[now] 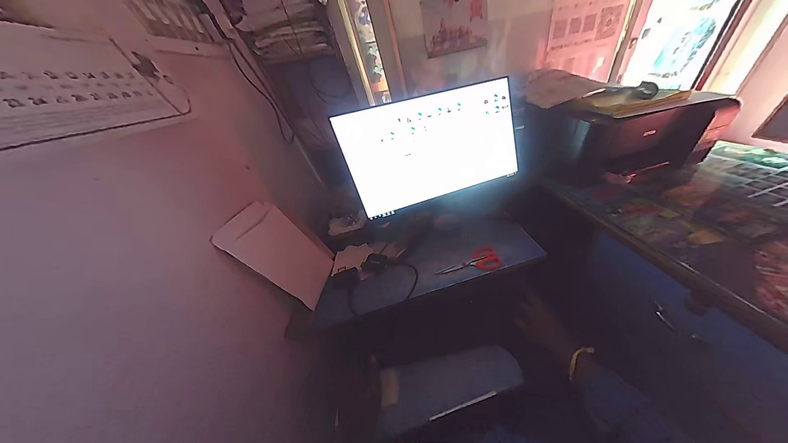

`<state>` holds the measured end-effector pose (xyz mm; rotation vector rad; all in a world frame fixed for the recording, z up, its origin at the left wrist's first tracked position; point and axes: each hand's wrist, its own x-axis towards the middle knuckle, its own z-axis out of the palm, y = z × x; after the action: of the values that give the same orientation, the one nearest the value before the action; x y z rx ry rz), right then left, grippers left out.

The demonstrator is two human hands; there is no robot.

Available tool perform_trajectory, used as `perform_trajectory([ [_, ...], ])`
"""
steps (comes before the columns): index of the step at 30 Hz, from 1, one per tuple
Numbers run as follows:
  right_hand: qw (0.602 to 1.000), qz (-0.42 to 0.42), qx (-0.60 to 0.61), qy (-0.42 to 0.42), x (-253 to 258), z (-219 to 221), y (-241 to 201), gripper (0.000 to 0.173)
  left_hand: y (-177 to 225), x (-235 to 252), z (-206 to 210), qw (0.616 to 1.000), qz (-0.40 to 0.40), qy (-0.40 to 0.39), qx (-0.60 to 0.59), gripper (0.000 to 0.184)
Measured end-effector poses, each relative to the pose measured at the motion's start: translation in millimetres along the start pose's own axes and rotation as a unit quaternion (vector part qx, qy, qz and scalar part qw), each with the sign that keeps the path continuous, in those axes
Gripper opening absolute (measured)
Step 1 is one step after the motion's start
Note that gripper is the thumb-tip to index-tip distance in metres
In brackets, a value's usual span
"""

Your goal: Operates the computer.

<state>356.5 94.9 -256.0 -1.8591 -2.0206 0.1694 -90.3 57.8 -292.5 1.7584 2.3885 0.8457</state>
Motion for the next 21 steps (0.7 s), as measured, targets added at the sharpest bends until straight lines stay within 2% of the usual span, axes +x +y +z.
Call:
perform_trajectory([
  [2,0.999,0.035,0.004,-0.041,-1,-9,-5,0.049,13,0,-8,1.000,-0.008,-0.017,-0.009,0.055],
  [4,0.994,0.075,0.010,-0.079,-2,-17,-10,0.051,38,-6,-34,0.997,-0.033,-0.076,0.006,0.054],
  [6,0.994,0.077,0.008,-0.080,-1,-17,-10,0.048,33,-9,-34,0.997,-0.035,-0.063,0.005,0.057],
  [9,0.998,0.041,0.008,-0.049,1,-6,-1,0.054,4,0,-10,0.997,0.060,0.008,-0.042,0.054],
  [12,0.998,0.042,0.031,-0.043,0,-3,0,0.056,26,13,-35,0.972,0.190,0.077,-0.116,0.050],
  [15,0.999,0.031,0.028,0.003,-4,-1,0,0.053,78,37,-95,0.924,0.286,0.102,-0.233,0.059],
  [17,0.999,0.042,0.020,0.015,-3,-3,-1,0.051,114,54,-142,0.847,0.369,0.119,-0.364,0.056],
  [18,0.998,0.053,0.017,0.016,-2,-5,-2,0.052,130,61,-171,0.816,0.410,0.127,-0.388,0.051],
  [19,0.998,0.065,0.016,0.012,-2,-8,-4,0.053,143,64,-203,0.798,0.442,0.125,-0.390,0.048],
  [21,0.996,0.085,0.015,0.014,-2,-10,-6,0.055,153,63,-259,0.743,0.471,0.098,-0.465,0.045],
])
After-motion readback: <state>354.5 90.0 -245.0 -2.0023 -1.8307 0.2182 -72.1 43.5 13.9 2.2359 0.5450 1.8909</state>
